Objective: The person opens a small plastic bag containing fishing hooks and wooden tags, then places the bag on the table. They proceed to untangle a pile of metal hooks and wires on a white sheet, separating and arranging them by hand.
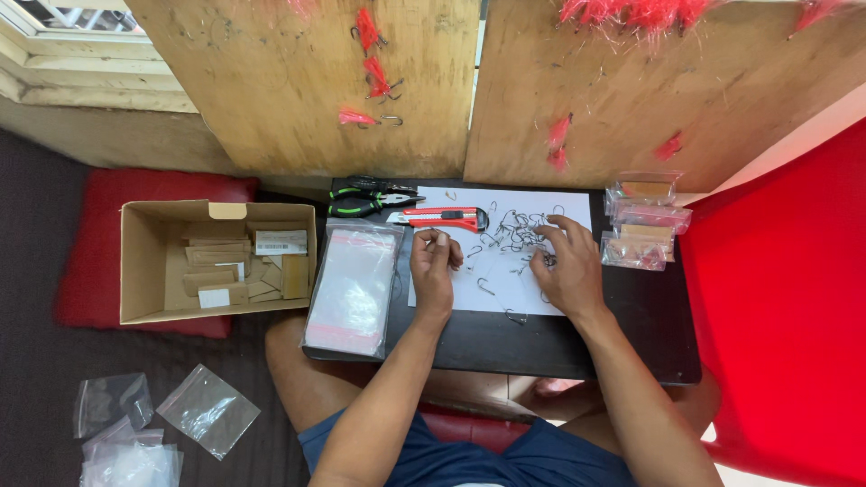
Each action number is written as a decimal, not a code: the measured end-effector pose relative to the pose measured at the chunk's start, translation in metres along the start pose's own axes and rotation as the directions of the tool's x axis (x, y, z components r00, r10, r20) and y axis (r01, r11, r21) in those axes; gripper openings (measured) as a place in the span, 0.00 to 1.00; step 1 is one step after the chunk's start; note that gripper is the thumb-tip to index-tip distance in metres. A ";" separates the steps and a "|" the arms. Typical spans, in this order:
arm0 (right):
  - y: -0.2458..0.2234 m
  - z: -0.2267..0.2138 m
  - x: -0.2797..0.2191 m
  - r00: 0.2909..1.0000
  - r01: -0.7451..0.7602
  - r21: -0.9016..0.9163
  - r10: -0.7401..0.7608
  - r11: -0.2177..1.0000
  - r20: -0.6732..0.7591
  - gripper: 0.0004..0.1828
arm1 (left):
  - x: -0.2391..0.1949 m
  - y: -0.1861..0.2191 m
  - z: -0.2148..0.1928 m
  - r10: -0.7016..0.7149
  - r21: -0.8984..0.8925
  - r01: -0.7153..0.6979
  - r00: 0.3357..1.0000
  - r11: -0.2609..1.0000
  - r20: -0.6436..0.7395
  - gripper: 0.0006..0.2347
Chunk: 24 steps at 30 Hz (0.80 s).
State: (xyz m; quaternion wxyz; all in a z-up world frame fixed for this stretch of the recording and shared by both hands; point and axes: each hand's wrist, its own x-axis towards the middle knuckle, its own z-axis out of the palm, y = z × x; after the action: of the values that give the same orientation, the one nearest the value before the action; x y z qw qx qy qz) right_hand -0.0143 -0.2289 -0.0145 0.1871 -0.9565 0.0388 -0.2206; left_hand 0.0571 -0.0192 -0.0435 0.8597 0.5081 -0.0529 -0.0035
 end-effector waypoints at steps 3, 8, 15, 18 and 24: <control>0.000 -0.003 0.002 0.991 0.078 0.132 -0.062 0.988 -0.119 0.17 | -0.002 0.007 0.003 0.018 0.004 -0.018 1.000 1.000 0.006 0.06; 0.000 -0.004 0.005 0.985 0.037 0.310 0.019 0.950 -0.173 0.15 | -0.003 0.012 0.006 0.040 -0.007 -0.040 0.998 0.999 0.045 0.06; -0.011 -0.007 0.007 0.976 0.021 0.425 0.073 0.905 -0.204 0.14 | -0.007 0.019 0.005 0.058 -0.029 -0.054 0.984 0.998 0.169 0.07; -0.011 -0.005 0.005 0.968 0.013 0.474 0.108 0.881 -0.227 0.12 | -0.009 0.024 0.006 0.034 -0.067 -0.018 0.968 0.998 0.248 0.08; 0.001 0.010 -0.001 0.942 0.013 0.574 0.183 0.819 -0.282 0.12 | -0.013 0.023 0.007 0.035 -0.048 -0.017 0.916 0.999 0.400 0.09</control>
State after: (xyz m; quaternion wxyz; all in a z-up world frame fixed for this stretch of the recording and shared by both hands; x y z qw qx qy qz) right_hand -0.0108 -0.2267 -0.0238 0.4638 -0.8048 0.0449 -0.3676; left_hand 0.0427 -0.0130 -0.0209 0.8416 0.4769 -0.2343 -0.0973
